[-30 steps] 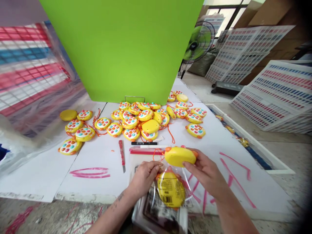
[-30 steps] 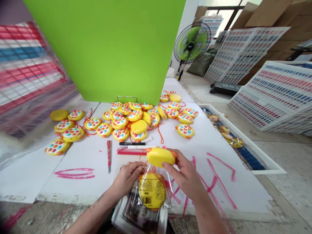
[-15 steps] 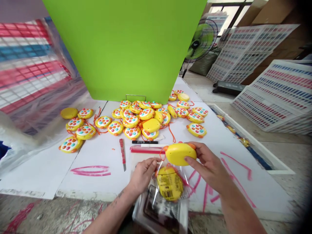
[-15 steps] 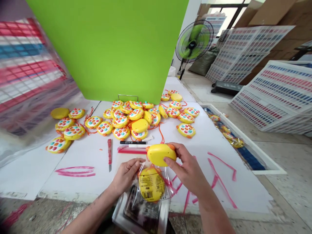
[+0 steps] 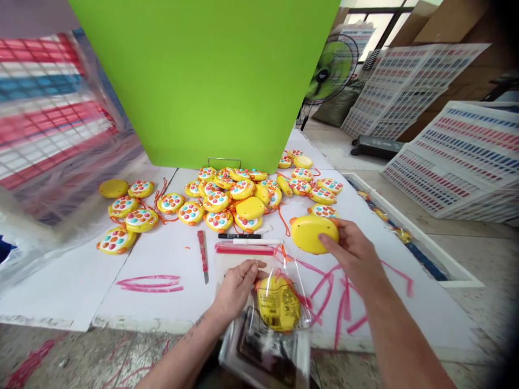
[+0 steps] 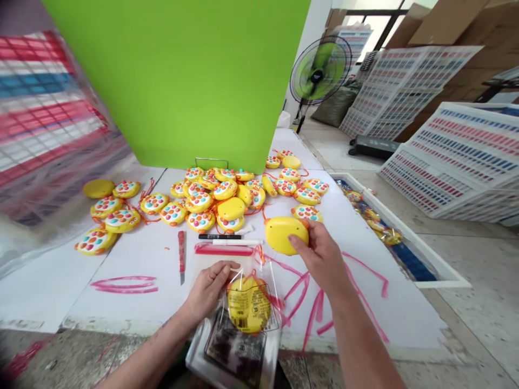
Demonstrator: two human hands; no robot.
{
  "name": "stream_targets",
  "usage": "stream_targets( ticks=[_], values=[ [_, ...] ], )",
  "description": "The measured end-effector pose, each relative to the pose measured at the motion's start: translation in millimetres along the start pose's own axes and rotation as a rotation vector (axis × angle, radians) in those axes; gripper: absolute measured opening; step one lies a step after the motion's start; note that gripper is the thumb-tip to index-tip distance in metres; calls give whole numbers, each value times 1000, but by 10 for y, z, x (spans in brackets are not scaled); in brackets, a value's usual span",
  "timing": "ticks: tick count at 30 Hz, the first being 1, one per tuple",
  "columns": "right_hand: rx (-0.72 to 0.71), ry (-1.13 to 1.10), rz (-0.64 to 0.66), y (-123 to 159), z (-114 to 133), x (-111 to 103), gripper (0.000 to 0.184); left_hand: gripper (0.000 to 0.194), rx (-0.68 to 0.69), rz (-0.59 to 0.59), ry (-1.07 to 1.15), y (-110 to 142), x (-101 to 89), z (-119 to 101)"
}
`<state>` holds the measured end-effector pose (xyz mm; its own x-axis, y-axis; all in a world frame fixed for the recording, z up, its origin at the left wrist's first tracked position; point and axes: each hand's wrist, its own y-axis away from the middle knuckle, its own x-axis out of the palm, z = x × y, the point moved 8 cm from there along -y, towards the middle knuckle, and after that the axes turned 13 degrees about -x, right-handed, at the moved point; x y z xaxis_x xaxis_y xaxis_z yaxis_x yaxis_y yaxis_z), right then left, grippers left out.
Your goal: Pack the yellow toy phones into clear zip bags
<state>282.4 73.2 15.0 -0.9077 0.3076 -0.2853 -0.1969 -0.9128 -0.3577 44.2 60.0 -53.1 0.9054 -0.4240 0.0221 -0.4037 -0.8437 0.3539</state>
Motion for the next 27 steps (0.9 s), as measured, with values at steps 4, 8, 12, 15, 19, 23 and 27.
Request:
stream_targets(
  ticks=[4,8,12,15,19,23,27],
  values=[
    [-52,402,45,-16,-215,31,44,47,10,21,6,-5,15,0],
    [-47,442,91,155,-74,175,38,47,20,19,3,-15,15,5],
    [101,99,422,394,-55,594,36,43,41,38,-40,-11,23,-16],
    [104,-19,382,412,-96,608,36,39,50,44,-141,-1,30,-40],
    [67,30,137,357,-191,327,35,38,48,-11,-153,5,-18,-76],
    [65,54,120,391,-246,224,44,38,58,35,-141,25,1,-114],
    [91,94,138,439,-330,187,25,36,102,97,-230,59,32,-137]
  ],
)
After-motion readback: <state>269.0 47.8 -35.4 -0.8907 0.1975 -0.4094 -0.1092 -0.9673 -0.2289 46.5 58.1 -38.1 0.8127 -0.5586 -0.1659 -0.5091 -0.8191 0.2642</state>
